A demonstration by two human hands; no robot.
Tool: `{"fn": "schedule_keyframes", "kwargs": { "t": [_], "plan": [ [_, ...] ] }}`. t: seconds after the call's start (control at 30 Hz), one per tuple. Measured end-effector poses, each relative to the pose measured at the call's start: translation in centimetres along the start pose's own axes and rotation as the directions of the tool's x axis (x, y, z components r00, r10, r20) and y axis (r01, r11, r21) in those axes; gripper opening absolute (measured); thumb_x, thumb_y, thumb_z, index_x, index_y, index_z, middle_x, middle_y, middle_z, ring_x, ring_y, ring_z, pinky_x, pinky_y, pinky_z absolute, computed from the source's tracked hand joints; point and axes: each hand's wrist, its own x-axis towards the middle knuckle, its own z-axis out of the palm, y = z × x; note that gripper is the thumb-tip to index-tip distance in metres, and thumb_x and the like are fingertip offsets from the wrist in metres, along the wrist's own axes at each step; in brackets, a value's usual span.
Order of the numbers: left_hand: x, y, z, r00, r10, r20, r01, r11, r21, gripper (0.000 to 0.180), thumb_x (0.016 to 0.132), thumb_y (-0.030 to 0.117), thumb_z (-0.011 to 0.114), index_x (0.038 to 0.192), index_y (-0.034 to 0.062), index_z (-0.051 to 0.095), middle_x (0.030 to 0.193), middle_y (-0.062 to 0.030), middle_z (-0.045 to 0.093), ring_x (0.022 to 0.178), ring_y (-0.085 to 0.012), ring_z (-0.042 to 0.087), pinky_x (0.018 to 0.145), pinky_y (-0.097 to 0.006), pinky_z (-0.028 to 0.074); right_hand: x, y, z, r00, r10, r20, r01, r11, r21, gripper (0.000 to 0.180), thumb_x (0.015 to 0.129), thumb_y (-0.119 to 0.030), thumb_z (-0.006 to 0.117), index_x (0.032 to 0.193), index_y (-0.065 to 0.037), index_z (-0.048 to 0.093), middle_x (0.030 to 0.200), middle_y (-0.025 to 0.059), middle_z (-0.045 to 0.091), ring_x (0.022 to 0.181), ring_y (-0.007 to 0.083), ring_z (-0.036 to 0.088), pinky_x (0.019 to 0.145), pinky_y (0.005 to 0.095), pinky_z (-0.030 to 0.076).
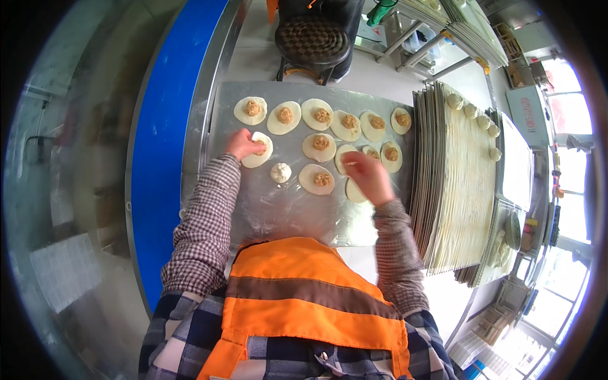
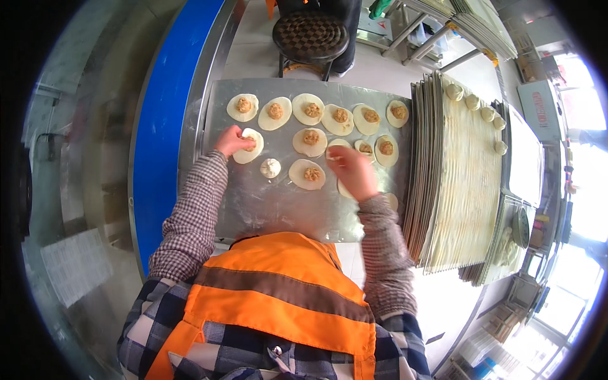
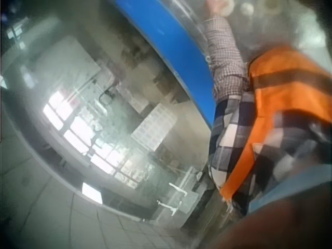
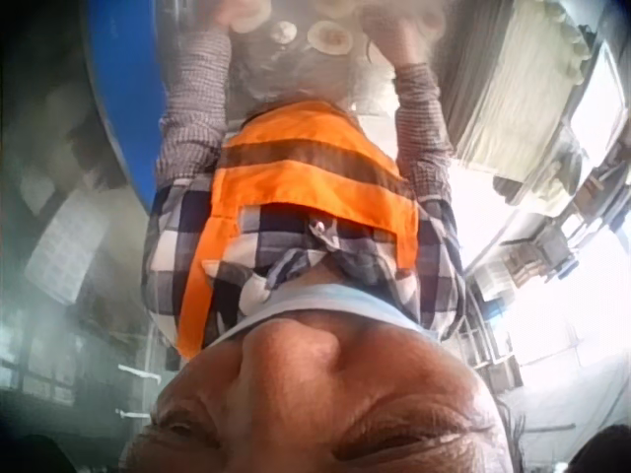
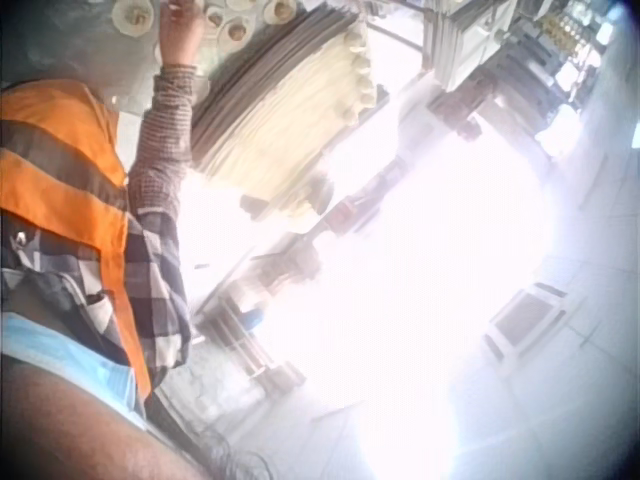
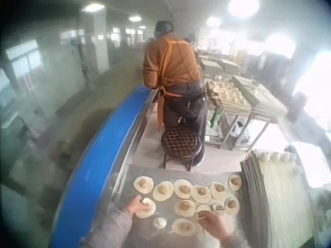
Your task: The person repeatedly picks up round dough wrappers from a conveyor belt, places filling in the center, and folds the edges to seal the dumplings. Completed dumplings are placed on a nearby tray. The process is continuous and repetitive throughout the clip.
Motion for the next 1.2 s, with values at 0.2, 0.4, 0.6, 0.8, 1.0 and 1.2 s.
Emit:
{"fn": "schedule_keyframes", "kwargs": {
  "t": [0.2,0.4,0.6,0.8,1.0,1.2],
  "plan": [
    [0.4,-0.1,1.5,0.972,-0.071,0.224,0.117,0.973,-0.199,0.06,0.065,0.031,0.082,0.108,-0.0026,0.058,0.101,-0.0151,0.064,0.094,-0.0249,0.064,0.081,-0.035,0.051,4.2,-2.5,11.9,0.988,0.093,0.125,-0.102,0.992,0.072,0.027,0.087,-0.014,0.064,0.11,0.001,0.062,0.09,0.0058,0.068,0.076,0.0109,0.063,0.068,0.0258,0.052],
    [-7.2,1.0,-3.5,0.865,0.154,0.478,0.411,0.329,-0.85,0.038,0.086,0.014,0.066,0.12,0.0038,0.054,0.108,-0.0079,0.063,0.099,-0.0191,0.063,0.083,-0.033,0.054,6.0,-5.0,14.3,0.969,0.177,0.174,-0.208,0.961,0.183,0.029,0.09,-0.019,0.063,0.111,0.001,0.062,0.09,0.0049,0.067,0.075,0.0095,0.061,0.066,0.0253,0.051],
    [-11.6,2.8,-7.8,0.872,0.201,0.446,0.392,0.259,-0.883,0.042,0.089,0.018,0.063,0.126,0.0049,0.048,0.115,-0.0072,0.059,0.105,-0.0186,0.06,0.089,-0.035,0.052,5.4,-10.2,14.7,0.936,0.178,0.304,-0.267,0.922,0.281,0.028,0.085,-0.021,0.069,0.1,0.002,0.066,0.082,0.005,0.066,0.069,0.0113,0.06,0.064,0.0269,0.051],
    [-13.2,3.8,-8.4,0.934,0.135,0.33,0.249,0.415,-0.875,0.042,0.089,0.016,0.064,0.126,0.0037,0.048,0.113,-0.0071,0.06,0.103,-0.0177,0.06,0.089,-0.032,0.051,3.0,-12.8,15.6,0.968,-0.247,-0.047,0.238,0.96,-0.146,0.018,0.083,-0.014,0.068,0.091,0.002,0.065,0.075,0.0069,0.066,0.067,0.0119,0.061,0.061,0.0264,0.05],
    [-13.9,4.7,-9.0,0.919,0.253,0.303,0.049,0.688,-0.724,0.04,0.089,0.015,0.064,0.124,0.0017,0.05,0.11,-0.0065,0.06,0.1,-0.0155,0.059,0.089,-0.029,0.049,2.1,-12.9,15.2,0.998,0.013,0.067,-0.029,0.968,0.25,0.014,0.083,-0.011,0.067,0.087,0.002,0.064,0.071,0.0104,0.064,0.065,0.0169,0.062,0.06,0.0282,0.05],
    [-15.0,5.5,-9.4,0.905,0.267,0.332,0.05,0.708,-0.704,0.037,0.089,0.017,0.065,0.121,0.0017,0.053,0.107,-0.0056,0.062,0.1,-0.0133,0.059,0.087,-0.027,0.048,0.5,-12.6,15.1,0.98,-0.191,-0.065,0.199,0.967,0.162,0.016,0.084,-0.006,0.065,0.098,0.002,0.063,0.074,0.0041,0.063,0.065,0.0093,0.057,0.059,0.0243,0.048]
  ]
}}
